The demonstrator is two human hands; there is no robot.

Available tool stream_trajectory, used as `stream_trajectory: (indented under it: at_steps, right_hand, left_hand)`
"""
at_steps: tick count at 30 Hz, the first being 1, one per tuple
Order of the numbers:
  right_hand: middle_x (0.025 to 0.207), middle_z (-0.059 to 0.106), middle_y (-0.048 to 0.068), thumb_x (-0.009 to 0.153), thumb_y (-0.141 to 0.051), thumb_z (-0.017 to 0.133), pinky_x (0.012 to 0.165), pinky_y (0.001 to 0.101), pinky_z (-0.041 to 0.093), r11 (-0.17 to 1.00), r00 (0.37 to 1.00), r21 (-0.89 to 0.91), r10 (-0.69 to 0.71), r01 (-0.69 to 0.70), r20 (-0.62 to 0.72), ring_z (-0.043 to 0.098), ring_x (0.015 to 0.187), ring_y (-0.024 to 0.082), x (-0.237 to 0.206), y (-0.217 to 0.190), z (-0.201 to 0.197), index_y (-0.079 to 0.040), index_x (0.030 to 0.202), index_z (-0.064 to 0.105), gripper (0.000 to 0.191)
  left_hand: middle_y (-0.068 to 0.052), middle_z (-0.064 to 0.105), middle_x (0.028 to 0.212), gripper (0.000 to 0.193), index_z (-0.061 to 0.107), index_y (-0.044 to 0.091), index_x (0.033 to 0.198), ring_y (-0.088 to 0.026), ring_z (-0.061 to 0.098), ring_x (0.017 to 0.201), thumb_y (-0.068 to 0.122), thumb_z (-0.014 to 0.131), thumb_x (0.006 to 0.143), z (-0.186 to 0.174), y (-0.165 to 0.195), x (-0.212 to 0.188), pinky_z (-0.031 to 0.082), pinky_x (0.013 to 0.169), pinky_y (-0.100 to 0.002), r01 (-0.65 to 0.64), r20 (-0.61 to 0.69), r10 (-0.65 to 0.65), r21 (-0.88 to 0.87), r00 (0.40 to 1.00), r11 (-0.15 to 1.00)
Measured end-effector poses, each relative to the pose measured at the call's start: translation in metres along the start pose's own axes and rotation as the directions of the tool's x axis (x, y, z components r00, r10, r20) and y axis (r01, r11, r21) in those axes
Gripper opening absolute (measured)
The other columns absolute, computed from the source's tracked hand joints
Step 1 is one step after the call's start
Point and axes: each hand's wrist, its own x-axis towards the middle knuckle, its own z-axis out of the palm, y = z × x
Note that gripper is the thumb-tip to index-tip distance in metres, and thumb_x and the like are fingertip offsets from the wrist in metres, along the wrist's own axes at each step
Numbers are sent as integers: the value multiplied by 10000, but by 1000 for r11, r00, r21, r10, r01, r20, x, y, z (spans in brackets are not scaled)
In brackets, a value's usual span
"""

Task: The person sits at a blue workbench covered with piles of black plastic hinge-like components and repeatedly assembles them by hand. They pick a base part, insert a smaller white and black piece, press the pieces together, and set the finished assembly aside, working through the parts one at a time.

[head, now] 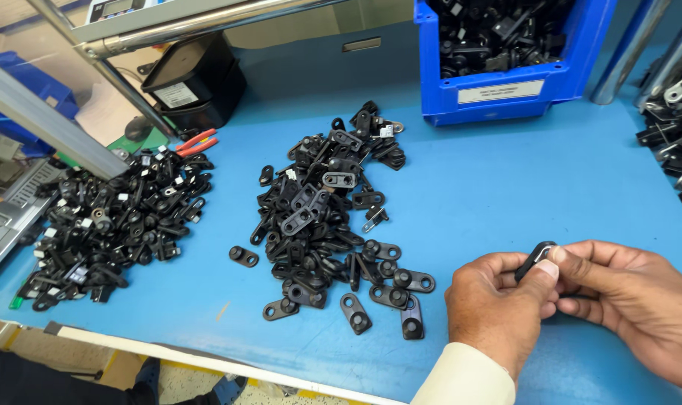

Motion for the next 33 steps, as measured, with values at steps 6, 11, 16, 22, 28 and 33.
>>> stream_trajectory:
  at_steps: [6,11,16,22,28,33]
  right_hand:
    - [993,718,137,981,-120,638,856,342,569,997,982,0,-73,74,-175,666,901,196,-4,-3,23,35,1028,689,170]
    - [1042,729,172,1020,-79,638,863,370,564,969,943,-68,-247,238,-225,675,936,241,-21,-8,40,63,1067,692,159]
    - [1034,726,192,1043,-136,606,860,390,556,966,942,-129,-249,225,-223,675,936,262,-30,-14,52,65,1088,689,222]
    - [1028,700,230,1066,-185,559,944,464,573,997,996,-76,1,-8,-85,674,952,314,-20,-17,35,88,1139,666,303]
    - [1042,703,204,1041,-130,580,970,420,565,999,1000,39,-18,19,-9,667,968,281,-4,-14,29,85,1119,674,247]
    - [1122,720,197,1032,-34,547,981,400,556,995,976,4,-102,105,-193,690,1057,278,-16,-11,44,97,1130,657,197]
  left_hand:
    - [-65,744,826,260,758,15,1056,-110,711,724,164,803,847,1,8,-5,588,673,-247,-111,-161,142,189,977,976]
    - [-67,734,793,283,757,53,1100,-127,697,684,186,789,853,3,11,-8,579,641,-276,-118,-190,173,270,966,956]
    - [-51,760,810,246,782,-12,1034,-107,696,691,168,795,866,2,9,-2,576,652,-241,-215,-187,248,180,950,960]
    - [-52,746,859,272,724,-39,1110,-67,696,716,143,737,909,-6,1,5,590,664,-192,2,-40,-9,-181,999,983]
    - [-44,742,815,298,712,-24,1107,-77,681,696,149,780,874,-4,4,4,558,640,-200,-100,-75,97,-38,992,994]
    - [-52,722,764,270,763,20,1020,-84,660,660,187,828,817,2,7,3,534,605,-205,-95,-237,142,200,961,975]
